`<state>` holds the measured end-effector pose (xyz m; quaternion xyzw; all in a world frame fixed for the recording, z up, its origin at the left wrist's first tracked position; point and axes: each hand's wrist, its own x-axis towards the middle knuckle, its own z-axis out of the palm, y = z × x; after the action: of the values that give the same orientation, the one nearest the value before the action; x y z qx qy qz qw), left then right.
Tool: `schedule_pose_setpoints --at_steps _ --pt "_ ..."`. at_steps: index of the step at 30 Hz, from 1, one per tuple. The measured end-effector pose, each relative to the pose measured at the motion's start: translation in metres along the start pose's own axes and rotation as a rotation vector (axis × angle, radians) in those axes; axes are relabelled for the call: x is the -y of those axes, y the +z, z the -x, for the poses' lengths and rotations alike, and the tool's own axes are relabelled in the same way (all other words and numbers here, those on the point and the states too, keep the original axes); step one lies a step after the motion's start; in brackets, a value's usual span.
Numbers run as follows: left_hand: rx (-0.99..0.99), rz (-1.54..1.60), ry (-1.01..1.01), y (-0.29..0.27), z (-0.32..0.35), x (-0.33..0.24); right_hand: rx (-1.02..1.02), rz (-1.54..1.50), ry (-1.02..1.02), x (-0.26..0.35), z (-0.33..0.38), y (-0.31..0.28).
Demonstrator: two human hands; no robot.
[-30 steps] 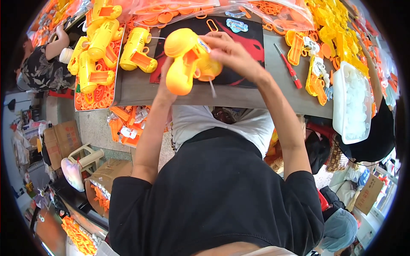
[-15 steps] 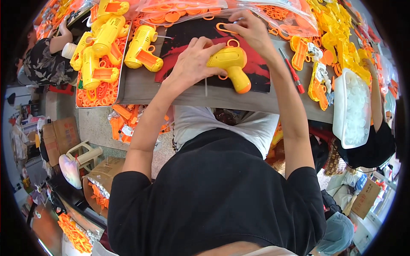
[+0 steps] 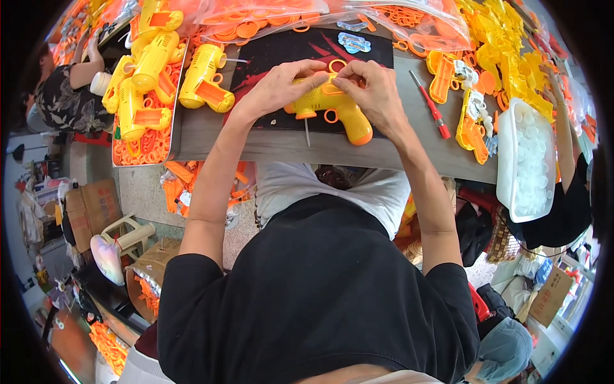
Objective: Assembling plastic toy guns by snapping various colored parts together at a workshop table.
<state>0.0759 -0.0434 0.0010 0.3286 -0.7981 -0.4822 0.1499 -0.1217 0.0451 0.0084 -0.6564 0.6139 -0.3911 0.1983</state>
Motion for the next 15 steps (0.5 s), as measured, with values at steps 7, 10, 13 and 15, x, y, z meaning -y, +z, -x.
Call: schedule_pose_setpoints --at_steps 7,10,13,15 --pt "0.005 -0.071 0.071 0.006 -0.004 0.003 -0.076 0.187 -0.096 -0.007 0.006 0.002" --pt "-0.023 -0.084 0.096 0.008 -0.004 0.007 -0.294 0.200 0.153 -0.049 -0.019 -0.007" --pt "-0.034 -0.064 0.100 0.008 -0.002 0.005 -0.290 0.396 0.291 -0.085 -0.049 -0.004" --pt "-0.047 -0.069 0.068 0.011 -0.002 0.006 -0.268 0.454 0.255 -0.100 -0.056 0.007"
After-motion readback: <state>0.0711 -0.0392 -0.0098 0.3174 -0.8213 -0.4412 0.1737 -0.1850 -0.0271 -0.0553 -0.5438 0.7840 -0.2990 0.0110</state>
